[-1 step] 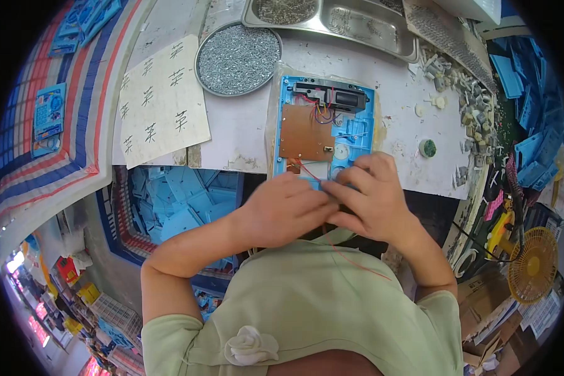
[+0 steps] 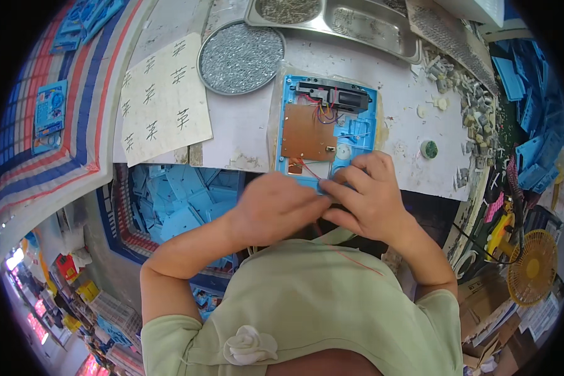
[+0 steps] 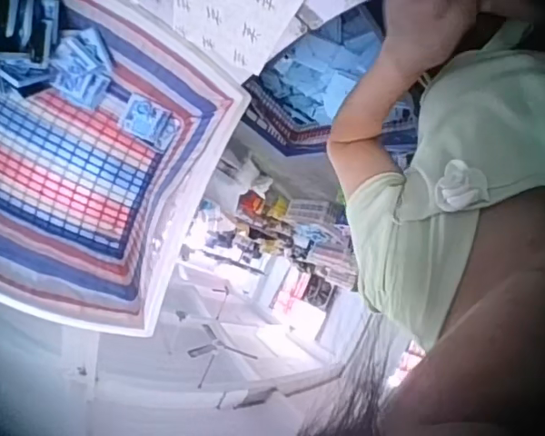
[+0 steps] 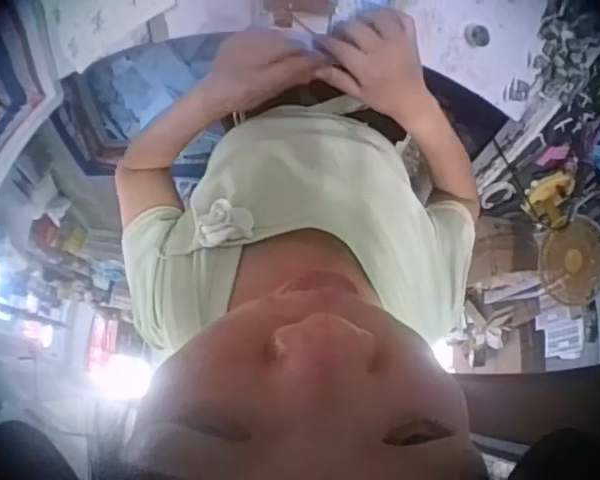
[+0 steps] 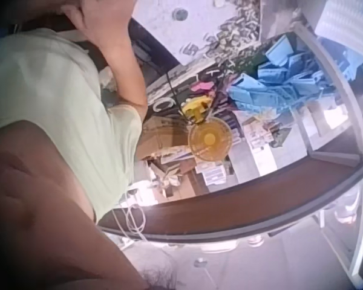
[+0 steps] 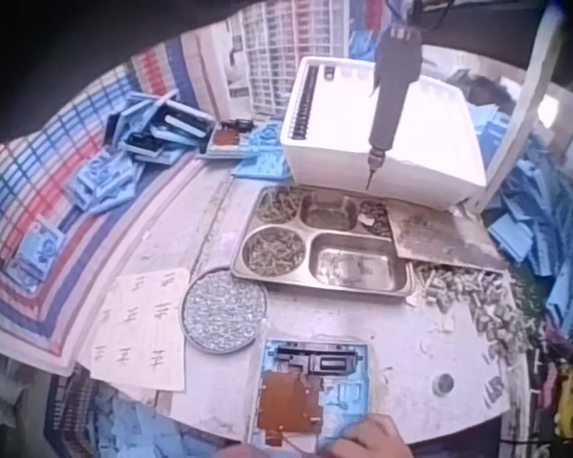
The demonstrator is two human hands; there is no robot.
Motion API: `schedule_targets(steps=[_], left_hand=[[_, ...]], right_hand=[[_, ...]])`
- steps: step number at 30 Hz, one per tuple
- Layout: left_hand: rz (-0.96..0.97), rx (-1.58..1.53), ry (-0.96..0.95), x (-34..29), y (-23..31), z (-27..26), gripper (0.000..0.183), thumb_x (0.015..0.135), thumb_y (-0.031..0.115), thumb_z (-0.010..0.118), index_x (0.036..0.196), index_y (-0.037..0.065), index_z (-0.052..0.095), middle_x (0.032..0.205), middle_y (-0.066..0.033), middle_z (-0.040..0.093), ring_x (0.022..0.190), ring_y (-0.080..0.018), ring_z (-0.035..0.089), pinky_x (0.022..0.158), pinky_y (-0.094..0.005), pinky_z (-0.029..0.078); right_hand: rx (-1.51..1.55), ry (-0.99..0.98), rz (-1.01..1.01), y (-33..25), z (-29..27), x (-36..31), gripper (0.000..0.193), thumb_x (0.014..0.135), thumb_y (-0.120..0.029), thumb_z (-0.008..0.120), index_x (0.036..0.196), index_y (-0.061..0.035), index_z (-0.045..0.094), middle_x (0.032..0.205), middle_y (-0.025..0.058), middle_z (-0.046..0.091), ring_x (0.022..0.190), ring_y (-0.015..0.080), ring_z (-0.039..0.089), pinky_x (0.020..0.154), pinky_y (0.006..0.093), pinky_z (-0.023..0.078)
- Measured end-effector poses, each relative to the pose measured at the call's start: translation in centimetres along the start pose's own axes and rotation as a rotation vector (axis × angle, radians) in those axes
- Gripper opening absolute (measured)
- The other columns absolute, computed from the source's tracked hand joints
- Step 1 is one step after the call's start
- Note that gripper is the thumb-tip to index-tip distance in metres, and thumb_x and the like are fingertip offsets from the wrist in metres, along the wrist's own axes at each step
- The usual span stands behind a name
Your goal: Assemble a small blue plastic electronic device using an electric screwdriver and soldering iron.
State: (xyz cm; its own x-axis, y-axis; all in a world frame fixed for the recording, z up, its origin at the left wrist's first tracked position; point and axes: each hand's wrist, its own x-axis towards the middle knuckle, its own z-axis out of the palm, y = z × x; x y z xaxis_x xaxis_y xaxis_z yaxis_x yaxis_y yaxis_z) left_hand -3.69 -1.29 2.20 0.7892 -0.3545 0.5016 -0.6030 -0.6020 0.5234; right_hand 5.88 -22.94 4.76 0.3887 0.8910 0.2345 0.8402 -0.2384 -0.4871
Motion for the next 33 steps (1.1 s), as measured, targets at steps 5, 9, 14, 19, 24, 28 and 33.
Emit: schedule_targets(steps=[5, 9, 14, 19, 24, 28, 33], left_hand=[[-0.390, 0.118, 0.075, -4.6, -0.5, -2.0, 0.020, 0.073, 0.007, 0.081, 0.088, 0.009, 0.066, 0.079, -0.0057, 0.062, 0.062, -0.0271, 0.059, 0.054, -0.0364, 0.046], [-0.443, 0.056, -0.208, -6.2, 1.3, -1.5, 0.015, 0.076, 0.007, 0.076, 0.080, 0.009, 0.062, 0.075, -0.0072, 0.055, 0.065, -0.0304, 0.060, 0.053, -0.0397, 0.047], [-0.345, -0.168, -0.415, -6.0, 0.6, -2.3, 0.018, 0.078, 0.011, 0.078, 0.088, 0.009, 0.063, 0.081, -0.0091, 0.059, 0.071, -0.0310, 0.062, 0.057, -0.0413, 0.049], [-0.328, -0.094, -0.101, -3.4, -1.5, -3.0, 0.027, 0.077, 0.014, 0.084, 0.099, 0.008, 0.069, 0.085, -0.0088, 0.061, 0.074, -0.0316, 0.063, 0.061, -0.0406, 0.052], [-0.195, -0.142, -0.153, -3.5, -3.0, -2.7, 0.027, 0.078, 0.012, 0.085, 0.102, 0.010, 0.073, 0.078, -0.0071, 0.060, 0.068, -0.0259, 0.062, 0.058, -0.0369, 0.051], [-0.163, -0.184, -0.181, -2.5, -3.7, -2.7, 0.024, 0.078, 0.013, 0.085, 0.100, 0.011, 0.076, 0.078, -0.0057, 0.060, 0.066, -0.0231, 0.062, 0.055, -0.0350, 0.050], [-0.193, -0.197, -0.180, -0.9, -4.7, -2.3, 0.022, 0.080, 0.013, 0.084, 0.100, 0.010, 0.076, 0.080, -0.0059, 0.061, 0.067, -0.0235, 0.063, 0.056, -0.0352, 0.051]], right_hand=[[0.032, 0.084, 0.040, -2.2, 3.1, 2.7, 0.043, 0.073, -0.024, 0.081, 0.111, -0.0063, 0.071, 0.099, 0.0050, 0.063, 0.095, 0.0263, 0.056, 0.087, 0.0453, 0.042], [0.068, 0.072, 0.037, -3.1, 4.2, 3.4, 0.037, 0.071, -0.018, 0.083, 0.104, -0.0077, 0.070, 0.097, 0.0041, 0.064, 0.092, 0.0256, 0.057, 0.084, 0.0433, 0.042], [-0.030, 0.036, 0.095, -3.3, 5.2, 3.6, 0.029, 0.070, -0.021, 0.082, 0.092, -0.0100, 0.065, 0.096, 0.0048, 0.062, 0.095, 0.0252, 0.056, 0.085, 0.0443, 0.041], [0.045, -0.065, 0.025, -3.1, 2.1, 3.8, 0.030, 0.071, -0.024, 0.083, 0.091, -0.0102, 0.065, 0.098, 0.0066, 0.065, 0.093, 0.0260, 0.058, 0.084, 0.0431, 0.043], [0.190, 0.277, 0.494, 8.5, -9.5, 1.1, 0.016, 0.080, -0.011, 0.080, 0.092, -0.0029, 0.073, 0.080, 0.0069, 0.071, 0.071, 0.0165, 0.065, 0.066, 0.0303, 0.051], [0.010, 0.731, 0.551, 20.9, -20.7, 5.5, 0.018, 0.096, -0.015, 0.070, 0.094, 0.0028, 0.071, 0.076, -0.0018, 0.063, 0.070, 0.0060, 0.056, 0.063, 0.0231, 0.044], [-0.415, 0.677, -0.015, 27.8, -25.3, 23.0, 0.020, 0.095, -0.021, 0.069, 0.109, -0.0078, 0.075, 0.106, 0.0092, 0.073, 0.099, 0.0237, 0.067, 0.086, 0.0353, 0.050]])
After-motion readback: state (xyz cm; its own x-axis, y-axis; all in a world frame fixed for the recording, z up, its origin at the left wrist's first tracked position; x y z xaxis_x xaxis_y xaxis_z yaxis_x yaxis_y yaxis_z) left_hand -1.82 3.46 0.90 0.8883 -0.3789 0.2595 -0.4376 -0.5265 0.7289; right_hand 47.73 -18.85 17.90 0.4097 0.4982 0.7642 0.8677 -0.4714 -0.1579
